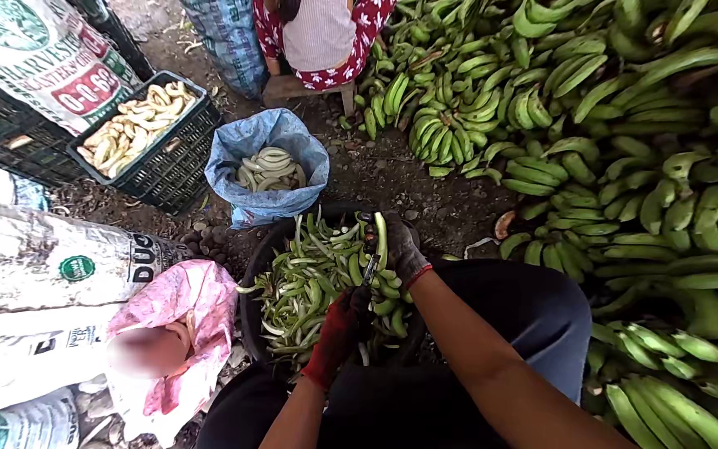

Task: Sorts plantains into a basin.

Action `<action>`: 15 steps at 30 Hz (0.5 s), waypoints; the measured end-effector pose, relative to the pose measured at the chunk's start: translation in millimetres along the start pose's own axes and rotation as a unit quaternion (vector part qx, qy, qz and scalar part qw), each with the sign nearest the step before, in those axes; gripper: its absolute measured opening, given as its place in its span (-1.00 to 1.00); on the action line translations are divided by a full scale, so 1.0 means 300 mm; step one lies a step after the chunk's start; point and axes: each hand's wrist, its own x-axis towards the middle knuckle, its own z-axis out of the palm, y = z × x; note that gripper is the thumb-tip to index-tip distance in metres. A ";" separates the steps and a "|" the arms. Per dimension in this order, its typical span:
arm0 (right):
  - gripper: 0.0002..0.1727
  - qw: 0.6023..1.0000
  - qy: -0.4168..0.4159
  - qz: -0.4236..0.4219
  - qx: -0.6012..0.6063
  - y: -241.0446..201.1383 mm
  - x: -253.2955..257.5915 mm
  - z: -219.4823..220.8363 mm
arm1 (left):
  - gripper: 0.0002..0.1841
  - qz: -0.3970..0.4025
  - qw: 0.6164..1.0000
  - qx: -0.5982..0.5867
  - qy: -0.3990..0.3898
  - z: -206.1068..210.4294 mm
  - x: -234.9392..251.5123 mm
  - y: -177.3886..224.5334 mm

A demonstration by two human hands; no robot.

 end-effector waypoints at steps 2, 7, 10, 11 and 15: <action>-0.38 1.000 0.005 -0.002 0.004 0.009 0.003 0.004 | -0.60 -0.004 1.000 0.009 0.007 0.004 0.007 -0.011; -0.42 0.999 0.017 0.011 0.035 0.071 0.020 0.036 | -0.62 0.007 0.998 0.028 0.060 0.024 0.053 -0.031; -0.34 0.997 0.030 0.023 0.068 0.121 0.006 0.078 | -0.59 0.013 0.994 0.058 0.095 0.018 0.097 -0.061; -0.31 0.996 0.033 0.016 0.079 0.131 0.002 0.087 | -0.57 0.011 0.992 0.067 0.103 0.015 0.107 -0.067; -0.30 0.998 0.009 0.016 0.061 0.135 0.008 0.068 | -0.57 0.013 0.996 0.015 0.083 -0.001 0.105 -0.063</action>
